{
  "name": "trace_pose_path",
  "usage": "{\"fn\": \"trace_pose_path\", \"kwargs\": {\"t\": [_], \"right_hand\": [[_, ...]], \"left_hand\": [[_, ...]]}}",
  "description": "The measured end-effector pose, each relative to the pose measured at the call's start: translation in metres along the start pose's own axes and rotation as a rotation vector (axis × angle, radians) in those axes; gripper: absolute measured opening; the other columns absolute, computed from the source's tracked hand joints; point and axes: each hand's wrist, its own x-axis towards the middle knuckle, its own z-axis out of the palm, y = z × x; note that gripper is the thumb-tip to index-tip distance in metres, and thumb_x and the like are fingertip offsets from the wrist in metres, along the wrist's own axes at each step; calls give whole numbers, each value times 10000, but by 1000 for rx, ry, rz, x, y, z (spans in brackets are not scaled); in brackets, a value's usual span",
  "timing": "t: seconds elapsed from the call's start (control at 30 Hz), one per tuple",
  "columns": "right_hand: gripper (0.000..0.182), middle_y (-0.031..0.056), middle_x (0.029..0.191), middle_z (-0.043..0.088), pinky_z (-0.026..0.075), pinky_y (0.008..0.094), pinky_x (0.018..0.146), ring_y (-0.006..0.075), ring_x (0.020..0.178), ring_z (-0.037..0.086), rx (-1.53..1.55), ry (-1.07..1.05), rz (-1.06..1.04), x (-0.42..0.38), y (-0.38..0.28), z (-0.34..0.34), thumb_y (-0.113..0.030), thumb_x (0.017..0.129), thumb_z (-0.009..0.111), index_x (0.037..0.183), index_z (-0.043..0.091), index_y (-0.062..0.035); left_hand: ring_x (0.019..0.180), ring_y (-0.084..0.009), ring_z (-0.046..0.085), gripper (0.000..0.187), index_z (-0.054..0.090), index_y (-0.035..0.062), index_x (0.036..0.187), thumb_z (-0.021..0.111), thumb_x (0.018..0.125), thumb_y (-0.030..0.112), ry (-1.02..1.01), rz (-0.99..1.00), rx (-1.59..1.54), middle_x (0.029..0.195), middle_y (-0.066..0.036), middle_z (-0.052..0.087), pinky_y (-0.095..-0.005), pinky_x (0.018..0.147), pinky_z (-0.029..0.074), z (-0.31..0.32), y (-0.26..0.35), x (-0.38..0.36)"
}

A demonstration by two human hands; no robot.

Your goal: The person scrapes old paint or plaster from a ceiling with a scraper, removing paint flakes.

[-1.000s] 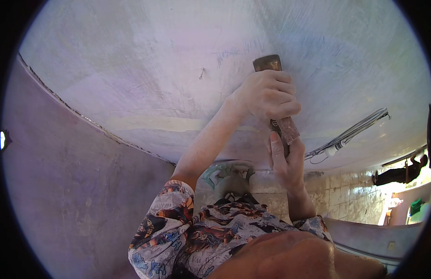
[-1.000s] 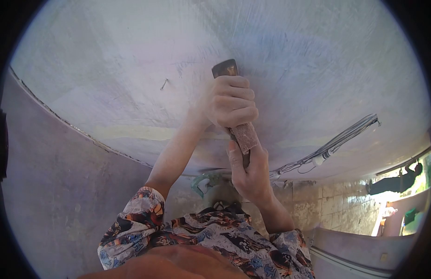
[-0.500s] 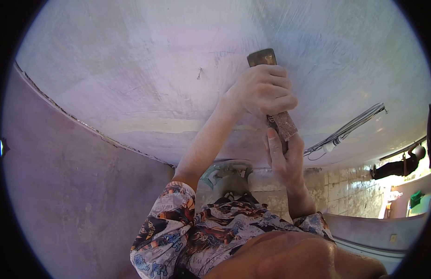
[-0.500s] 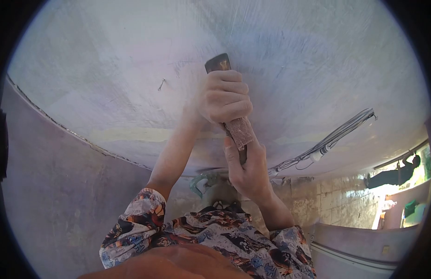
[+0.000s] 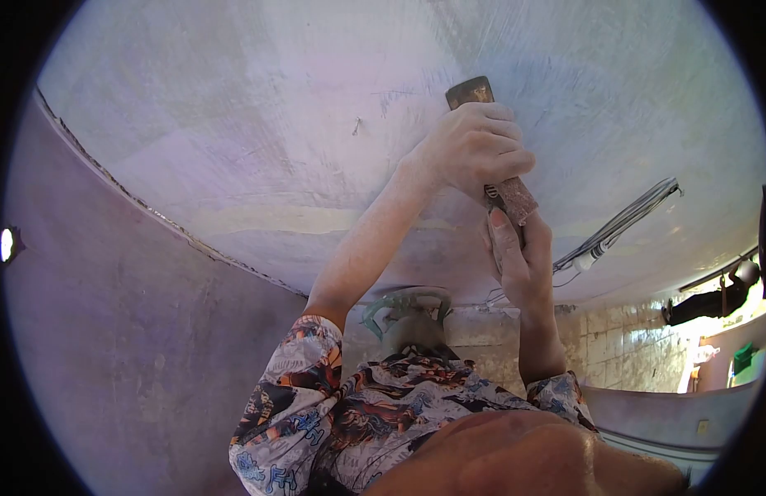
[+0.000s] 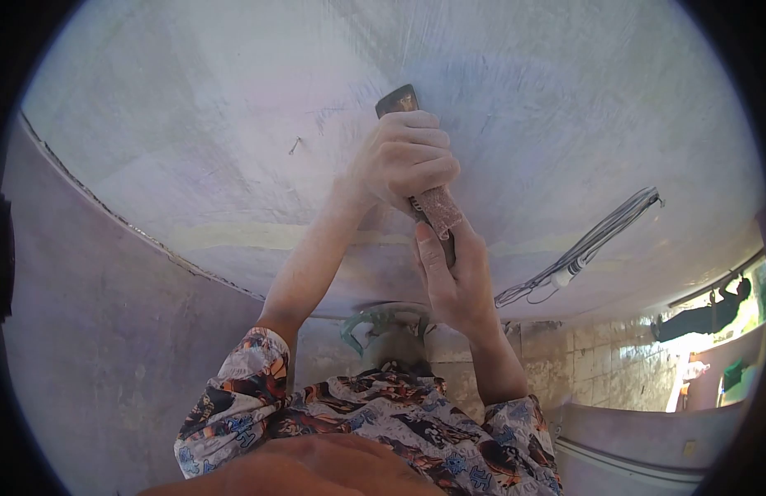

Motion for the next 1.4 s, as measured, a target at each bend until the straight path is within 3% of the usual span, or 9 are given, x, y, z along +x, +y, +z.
{"fn": "trace_pose_path", "kwargs": {"t": [0.3,0.67,0.77,0.87,0.93,1.4], "right_hand": [[342,-3,732,532,364,223,551,40,627,427,-97,23,-18,4,6,7,-98,993,486,1281,476,86],[347,24,737,546,378,247,561,64,633,441,-119,3,-19,5,14,5,-74,975,496,1280,474,92],[353,49,765,570,403,248,586,72,657,468,-109,22,49,6,12,5,-70,971,497,1282,475,95],[364,72,812,596,420,247,611,77,681,486,-176,28,-41,7,15,7,-69,967,502,1292,472,91],[364,87,850,608,429,242,631,76,697,488,-121,21,36,5,15,4,-71,971,500,1297,472,88],[393,51,720,573,381,265,534,72,593,443,-157,-16,-12,9,2,12,-77,977,494,1324,435,98]], "left_hand": [[459,-168,386,306,442,105,603,519,377,297,112,77,-30,529,18,333,-299,449,290,2,-10,-4],[475,-142,425,244,433,104,596,492,396,232,142,104,23,530,25,350,-279,456,310,10,-11,-11],[470,-142,413,248,427,100,596,492,396,232,156,122,21,528,25,343,-280,455,304,6,-15,-10],[468,-143,413,248,426,102,596,488,396,234,155,107,14,528,25,345,-282,454,304,10,-10,-14],[467,-143,415,246,427,104,596,486,395,234,151,81,22,529,25,348,-284,454,305,5,-9,-10],[454,-156,384,259,419,100,597,514,397,237,117,113,7,524,21,324,-289,444,285,-4,-13,-7]]}}
